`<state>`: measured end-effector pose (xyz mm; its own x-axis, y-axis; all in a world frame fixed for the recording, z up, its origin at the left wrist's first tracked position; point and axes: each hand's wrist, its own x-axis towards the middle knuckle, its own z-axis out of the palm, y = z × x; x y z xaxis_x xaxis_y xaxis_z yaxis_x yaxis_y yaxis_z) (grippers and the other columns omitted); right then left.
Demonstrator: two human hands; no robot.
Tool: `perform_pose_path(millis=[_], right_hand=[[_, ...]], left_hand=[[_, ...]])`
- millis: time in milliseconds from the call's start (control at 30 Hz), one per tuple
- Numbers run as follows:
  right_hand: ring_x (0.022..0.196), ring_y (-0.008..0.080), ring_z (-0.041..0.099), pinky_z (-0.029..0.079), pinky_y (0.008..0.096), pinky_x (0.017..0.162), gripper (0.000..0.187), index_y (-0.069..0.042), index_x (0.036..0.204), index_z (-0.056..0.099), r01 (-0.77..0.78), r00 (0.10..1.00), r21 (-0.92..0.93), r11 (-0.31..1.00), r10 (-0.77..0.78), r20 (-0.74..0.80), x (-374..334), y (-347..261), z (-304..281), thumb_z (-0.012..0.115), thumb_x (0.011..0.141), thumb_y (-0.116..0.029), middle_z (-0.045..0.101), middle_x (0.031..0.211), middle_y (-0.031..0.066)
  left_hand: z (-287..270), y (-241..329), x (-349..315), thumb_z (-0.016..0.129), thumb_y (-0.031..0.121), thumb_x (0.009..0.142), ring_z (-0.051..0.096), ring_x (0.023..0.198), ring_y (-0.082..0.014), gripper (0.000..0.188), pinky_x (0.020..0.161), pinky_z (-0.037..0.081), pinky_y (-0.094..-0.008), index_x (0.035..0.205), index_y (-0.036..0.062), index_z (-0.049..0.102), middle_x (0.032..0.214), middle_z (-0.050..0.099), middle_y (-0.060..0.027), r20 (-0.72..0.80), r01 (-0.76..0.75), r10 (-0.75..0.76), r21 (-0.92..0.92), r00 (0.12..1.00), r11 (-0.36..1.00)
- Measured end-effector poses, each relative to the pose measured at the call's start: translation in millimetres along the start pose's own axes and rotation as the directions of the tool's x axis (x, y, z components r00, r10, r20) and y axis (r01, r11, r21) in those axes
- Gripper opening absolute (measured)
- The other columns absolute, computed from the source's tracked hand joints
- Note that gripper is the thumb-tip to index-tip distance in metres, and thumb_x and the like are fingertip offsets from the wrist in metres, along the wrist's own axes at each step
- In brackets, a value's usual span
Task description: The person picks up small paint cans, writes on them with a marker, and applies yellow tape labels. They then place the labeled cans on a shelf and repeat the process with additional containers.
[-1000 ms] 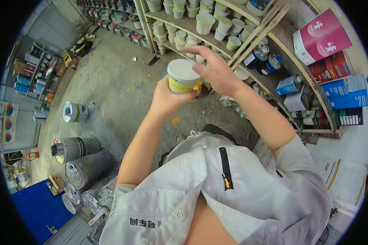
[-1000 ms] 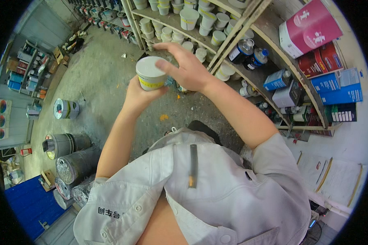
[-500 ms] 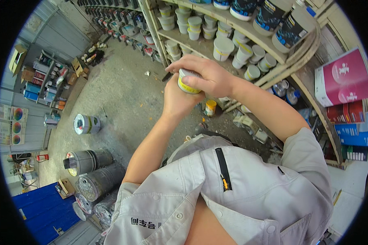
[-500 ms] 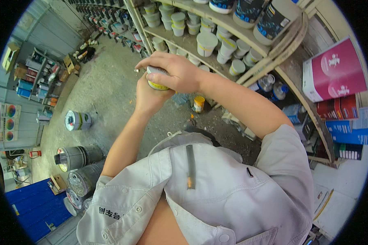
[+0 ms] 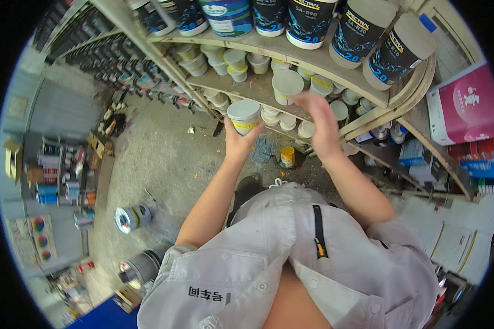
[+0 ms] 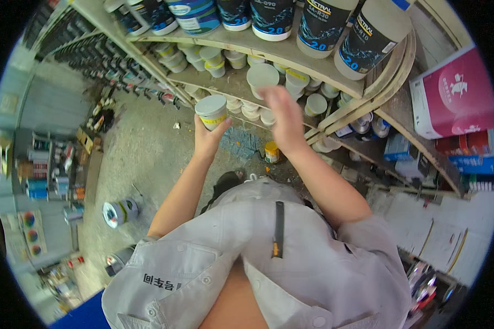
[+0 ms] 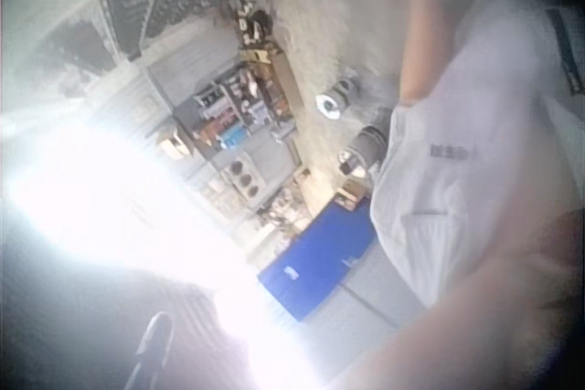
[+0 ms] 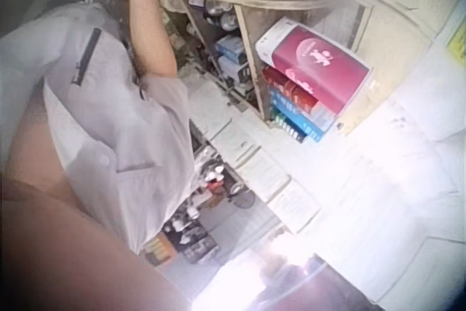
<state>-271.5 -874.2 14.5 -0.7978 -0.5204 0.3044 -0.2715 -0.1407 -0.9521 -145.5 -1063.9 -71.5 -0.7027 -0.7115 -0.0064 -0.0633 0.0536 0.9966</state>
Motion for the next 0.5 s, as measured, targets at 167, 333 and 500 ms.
perform_pose_path(millis=[167,333,500], right_hand=[[0.086,0.0132,0.059,0.049,0.0344,0.077,0.037,0.000,0.104,0.069,-0.645,0.664,0.207,0.735,0.674,-0.324,-144,59,-62,0.062,0.111,-0.036,0.068,0.093,0.0025],[0.090,0.0307,0.076,0.057,0.0423,0.081,0.038,-0.002,0.118,0.073,-0.859,0.461,-0.464,0.218,0.724,-0.513,-327,29,-84,0.071,0.101,-0.036,0.075,0.090,0.0171],[0.086,0.0315,0.075,0.058,0.0446,0.076,0.033,-0.003,0.119,0.073,-1.000,-0.019,0.014,-0.013,0.682,-0.731,-554,11,-42,0.071,0.100,-0.029,0.077,0.095,0.0152]], left_hand=[[9,-78,101,0.101,0.036,0.073,0.057,0.115,-0.0358,0.078,0.105,0.048,-0.0482,0.130,-0.0014,0.063,0.120,0.057,-0.0175,0.088,-0.212,0.193,0.431,0.977,0.877],[46,-135,173,0.105,0.036,0.066,0.061,0.115,-0.0424,0.072,0.099,0.050,-0.0573,0.117,-0.0024,0.071,0.125,0.066,-0.0221,0.016,-0.263,0.301,0.531,0.954,0.806],[76,-172,208,0.103,0.052,0.060,0.061,0.119,-0.0430,0.089,0.100,0.048,-0.0583,0.129,0.0051,0.072,0.119,0.075,-0.0168,-0.031,-0.214,0.317,0.675,0.948,0.706]])
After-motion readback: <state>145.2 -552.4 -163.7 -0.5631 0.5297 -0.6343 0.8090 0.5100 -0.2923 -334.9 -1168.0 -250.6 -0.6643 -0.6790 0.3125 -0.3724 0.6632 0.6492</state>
